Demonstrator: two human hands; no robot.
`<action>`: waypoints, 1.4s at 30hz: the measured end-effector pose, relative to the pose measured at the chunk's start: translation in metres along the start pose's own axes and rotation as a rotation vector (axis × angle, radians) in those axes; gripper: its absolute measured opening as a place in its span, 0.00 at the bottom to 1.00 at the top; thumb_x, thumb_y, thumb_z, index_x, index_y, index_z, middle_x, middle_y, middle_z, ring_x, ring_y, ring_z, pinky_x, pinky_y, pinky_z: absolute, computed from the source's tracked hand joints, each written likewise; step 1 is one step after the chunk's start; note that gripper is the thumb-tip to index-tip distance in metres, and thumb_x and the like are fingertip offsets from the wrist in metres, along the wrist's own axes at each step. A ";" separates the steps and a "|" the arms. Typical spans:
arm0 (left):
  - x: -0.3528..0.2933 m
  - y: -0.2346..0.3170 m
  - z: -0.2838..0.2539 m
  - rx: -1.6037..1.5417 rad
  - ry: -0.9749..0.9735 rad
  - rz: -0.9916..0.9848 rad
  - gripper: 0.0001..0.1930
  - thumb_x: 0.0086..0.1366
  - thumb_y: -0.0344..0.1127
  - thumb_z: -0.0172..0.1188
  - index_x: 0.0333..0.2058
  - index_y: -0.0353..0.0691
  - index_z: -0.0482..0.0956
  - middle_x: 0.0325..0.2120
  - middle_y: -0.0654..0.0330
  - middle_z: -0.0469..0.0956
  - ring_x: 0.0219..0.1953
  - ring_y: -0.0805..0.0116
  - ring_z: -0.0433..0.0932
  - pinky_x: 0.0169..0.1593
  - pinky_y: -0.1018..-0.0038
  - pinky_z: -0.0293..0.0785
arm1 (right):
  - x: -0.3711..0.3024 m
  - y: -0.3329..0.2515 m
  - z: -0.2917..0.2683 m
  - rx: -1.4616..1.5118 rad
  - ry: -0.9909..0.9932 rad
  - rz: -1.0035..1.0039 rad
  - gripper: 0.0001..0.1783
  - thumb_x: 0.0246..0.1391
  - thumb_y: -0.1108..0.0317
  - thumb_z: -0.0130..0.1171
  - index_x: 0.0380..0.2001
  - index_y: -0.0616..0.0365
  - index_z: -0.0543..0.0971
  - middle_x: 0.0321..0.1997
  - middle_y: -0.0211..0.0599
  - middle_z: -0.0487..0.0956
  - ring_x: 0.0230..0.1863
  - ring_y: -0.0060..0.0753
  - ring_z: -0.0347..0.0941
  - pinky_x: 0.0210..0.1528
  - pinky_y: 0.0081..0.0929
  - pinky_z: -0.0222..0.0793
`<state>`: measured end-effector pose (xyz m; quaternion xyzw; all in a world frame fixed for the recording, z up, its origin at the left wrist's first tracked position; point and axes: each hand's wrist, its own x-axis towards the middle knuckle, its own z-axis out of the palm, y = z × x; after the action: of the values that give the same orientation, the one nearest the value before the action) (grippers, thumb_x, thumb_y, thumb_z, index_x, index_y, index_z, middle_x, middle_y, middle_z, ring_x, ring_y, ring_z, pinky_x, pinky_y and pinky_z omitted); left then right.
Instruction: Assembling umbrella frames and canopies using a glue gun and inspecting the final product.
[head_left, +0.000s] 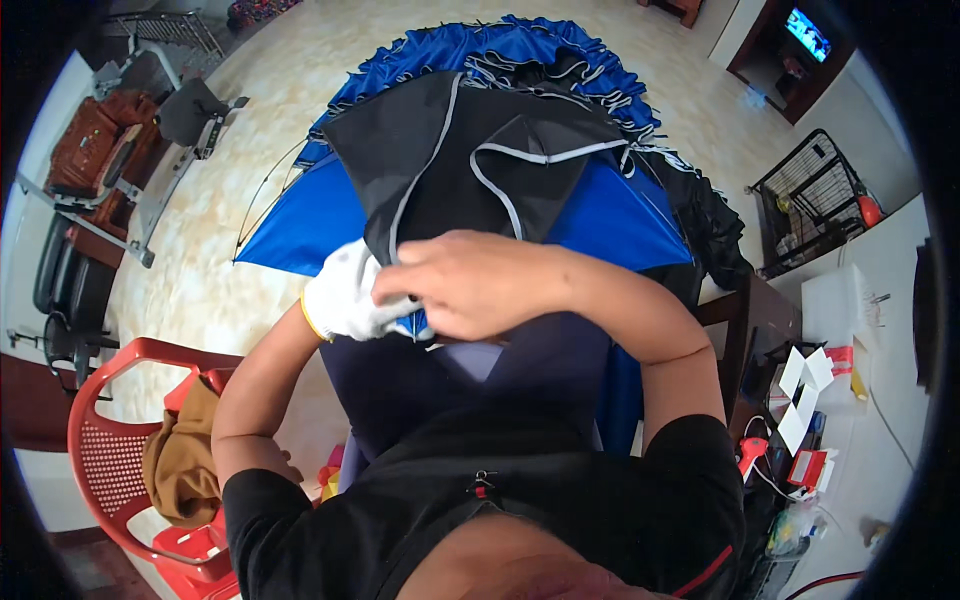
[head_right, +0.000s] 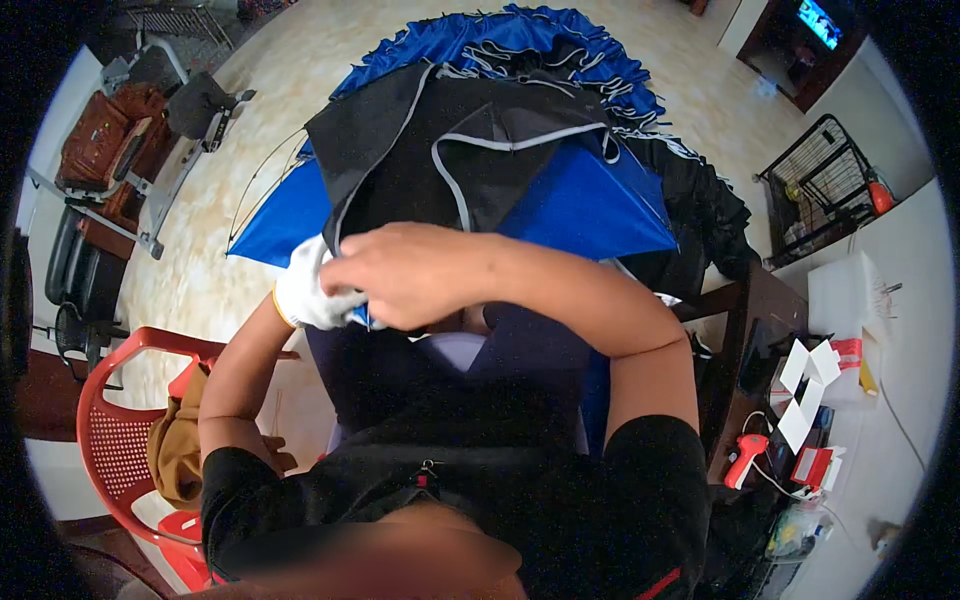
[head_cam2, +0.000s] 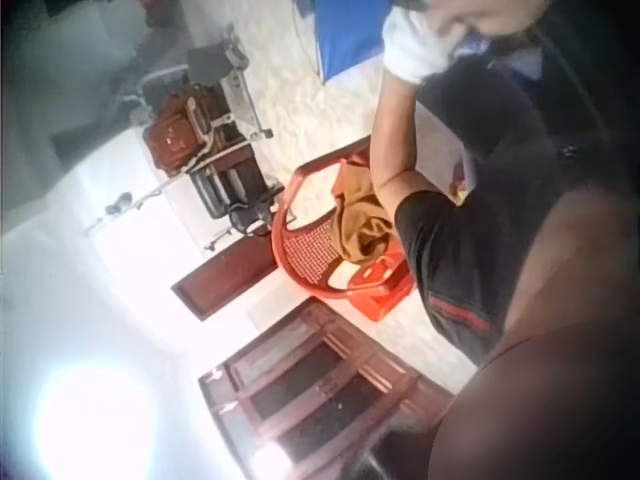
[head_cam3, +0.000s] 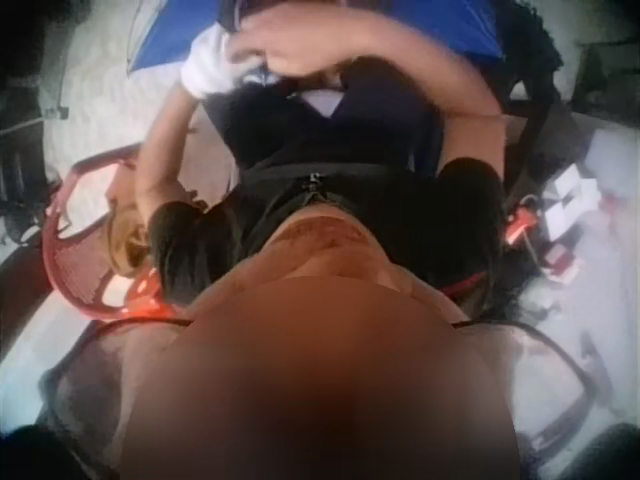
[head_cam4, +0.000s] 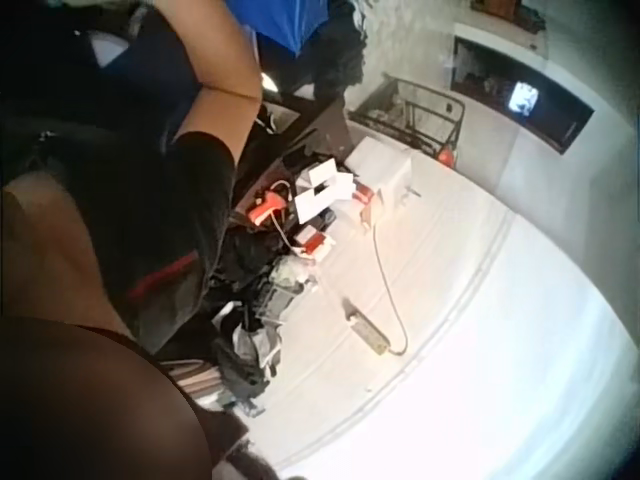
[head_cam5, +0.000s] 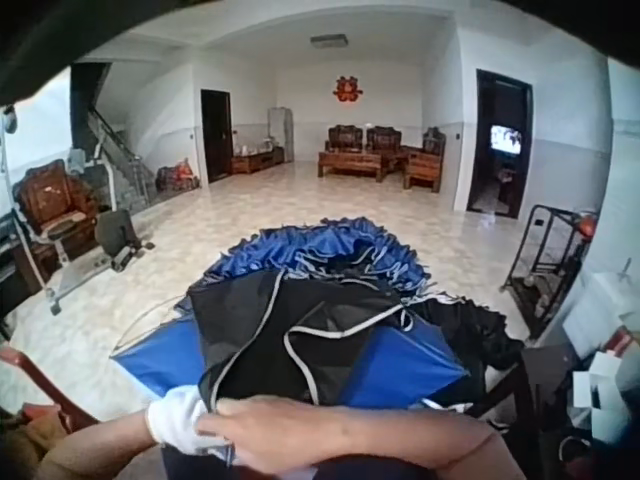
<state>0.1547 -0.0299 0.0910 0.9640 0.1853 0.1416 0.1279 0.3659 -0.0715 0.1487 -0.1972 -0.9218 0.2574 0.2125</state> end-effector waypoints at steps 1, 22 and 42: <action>0.000 -0.004 0.002 -0.028 -0.018 0.019 0.10 0.48 0.41 0.61 0.31 0.50 0.79 0.29 0.60 0.78 0.36 0.55 0.76 0.37 0.62 0.71 | 0.001 0.000 0.001 -0.043 -0.041 0.001 0.17 0.41 0.77 0.53 0.40 0.57 0.73 0.26 0.39 0.67 0.31 0.43 0.69 0.33 0.35 0.66; 0.005 -0.011 0.034 0.013 0.569 -0.178 0.19 0.50 0.45 0.64 0.40 0.45 0.77 0.37 0.56 0.77 0.43 0.53 0.75 0.47 0.66 0.69 | 0.028 0.018 -0.038 0.204 -0.162 -0.200 0.09 0.50 0.76 0.56 0.36 0.63 0.76 0.35 0.44 0.75 0.36 0.44 0.73 0.36 0.32 0.69; 0.007 -0.005 0.034 -0.159 0.574 -0.218 0.18 0.47 0.46 0.61 0.35 0.42 0.78 0.33 0.54 0.78 0.35 0.50 0.76 0.38 0.63 0.72 | 0.003 -0.013 0.000 -0.539 0.232 -0.219 0.06 0.41 0.69 0.56 0.23 0.57 0.71 0.24 0.32 0.66 0.27 0.29 0.67 0.25 0.24 0.65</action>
<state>0.1699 -0.0296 0.0600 0.8461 0.3042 0.4075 0.1596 0.3602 -0.0806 0.1564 -0.1740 -0.9422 -0.0449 0.2828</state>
